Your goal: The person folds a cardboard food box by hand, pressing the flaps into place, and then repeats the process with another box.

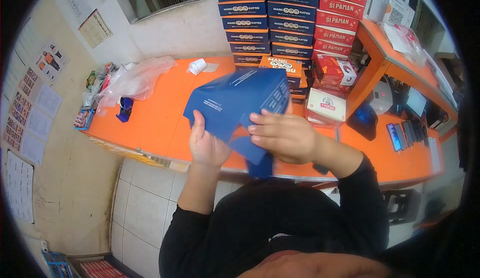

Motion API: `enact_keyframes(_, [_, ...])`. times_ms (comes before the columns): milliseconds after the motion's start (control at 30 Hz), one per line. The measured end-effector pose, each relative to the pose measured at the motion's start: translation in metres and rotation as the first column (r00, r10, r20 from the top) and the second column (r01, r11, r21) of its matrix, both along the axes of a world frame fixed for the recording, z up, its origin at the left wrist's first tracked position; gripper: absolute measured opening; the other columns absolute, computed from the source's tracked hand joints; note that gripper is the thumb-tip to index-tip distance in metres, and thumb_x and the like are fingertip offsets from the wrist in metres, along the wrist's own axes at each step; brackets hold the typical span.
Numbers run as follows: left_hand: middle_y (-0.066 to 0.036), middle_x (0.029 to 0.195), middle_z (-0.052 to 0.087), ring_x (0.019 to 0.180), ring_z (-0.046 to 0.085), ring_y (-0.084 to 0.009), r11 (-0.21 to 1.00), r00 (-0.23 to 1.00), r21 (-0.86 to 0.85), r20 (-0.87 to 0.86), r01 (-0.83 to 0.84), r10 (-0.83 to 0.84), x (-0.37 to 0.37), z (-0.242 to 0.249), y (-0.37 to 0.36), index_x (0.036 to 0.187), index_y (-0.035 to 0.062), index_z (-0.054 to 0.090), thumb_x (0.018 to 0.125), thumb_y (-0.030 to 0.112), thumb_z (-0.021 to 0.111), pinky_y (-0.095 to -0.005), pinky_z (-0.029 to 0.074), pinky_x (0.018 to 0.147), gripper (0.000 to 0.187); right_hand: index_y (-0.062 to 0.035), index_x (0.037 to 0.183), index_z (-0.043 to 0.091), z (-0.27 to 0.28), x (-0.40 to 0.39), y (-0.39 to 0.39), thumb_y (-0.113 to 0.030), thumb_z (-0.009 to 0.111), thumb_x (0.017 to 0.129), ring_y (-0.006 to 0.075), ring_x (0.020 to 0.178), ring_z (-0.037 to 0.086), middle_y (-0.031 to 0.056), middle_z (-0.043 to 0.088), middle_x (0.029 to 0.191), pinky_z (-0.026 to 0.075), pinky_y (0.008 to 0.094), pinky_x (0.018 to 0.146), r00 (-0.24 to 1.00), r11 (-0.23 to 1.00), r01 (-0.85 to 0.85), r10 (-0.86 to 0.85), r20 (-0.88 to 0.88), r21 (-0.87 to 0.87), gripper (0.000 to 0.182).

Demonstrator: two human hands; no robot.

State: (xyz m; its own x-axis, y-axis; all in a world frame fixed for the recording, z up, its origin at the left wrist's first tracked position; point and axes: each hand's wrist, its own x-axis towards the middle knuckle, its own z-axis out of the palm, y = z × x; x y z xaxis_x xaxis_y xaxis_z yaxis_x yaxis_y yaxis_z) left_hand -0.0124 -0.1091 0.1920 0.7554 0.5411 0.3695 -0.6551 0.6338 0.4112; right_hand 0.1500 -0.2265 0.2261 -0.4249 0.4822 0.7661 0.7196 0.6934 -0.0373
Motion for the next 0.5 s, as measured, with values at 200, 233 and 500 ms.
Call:
enact_keyframes(200, [-0.016,0.11,0.058,0.095,0.061,-0.0248,0.824,0.844,0.299,-0.097,-0.481,0.528,0.018,-0.017,-0.013,0.117,-0.0042,0.045,0.095,0.028,0.046,-0.0352,0.053,0.077,0.039,0.0014,0.095,0.062,-0.001,-0.016,0.002,0.002,0.067,0.075,0.0258,0.099,0.063,0.0162,0.064,0.1,0.05,0.0334,0.083,0.607,0.979,-0.196,0.073,-0.791,-0.061,0.021])
enact_keyframes(233, [-0.014,0.106,0.06,0.093,0.061,-0.0224,0.734,0.74,0.435,-0.196,-0.522,0.643,0.018,-0.03,-0.014,0.113,-0.0042,0.049,0.094,0.024,0.049,-0.034,0.052,0.077,0.034,0.0009,0.094,0.063,-0.005,-0.018,0.007,0.002,0.067,0.074,0.0263,0.1,0.062,0.0158,0.064,0.1,0.05,0.0333,0.082,0.685,0.995,-0.053,-0.029,-0.728,-0.089,0.021])
enact_keyframes(500, [-0.008,0.1,0.062,0.093,0.058,-0.0139,0.685,0.66,0.623,-0.337,-0.379,0.672,0.019,-0.034,-0.005,0.101,-0.0021,0.057,0.088,0.0,0.053,-0.0267,0.046,0.081,0.014,-0.0007,0.09,0.064,-0.023,0.003,0.013,0.003,0.067,0.068,0.0269,0.101,0.061,0.0132,0.064,0.095,0.05,0.0347,0.084,0.933,0.967,0.139,-0.2,-0.299,-0.213,0.022])
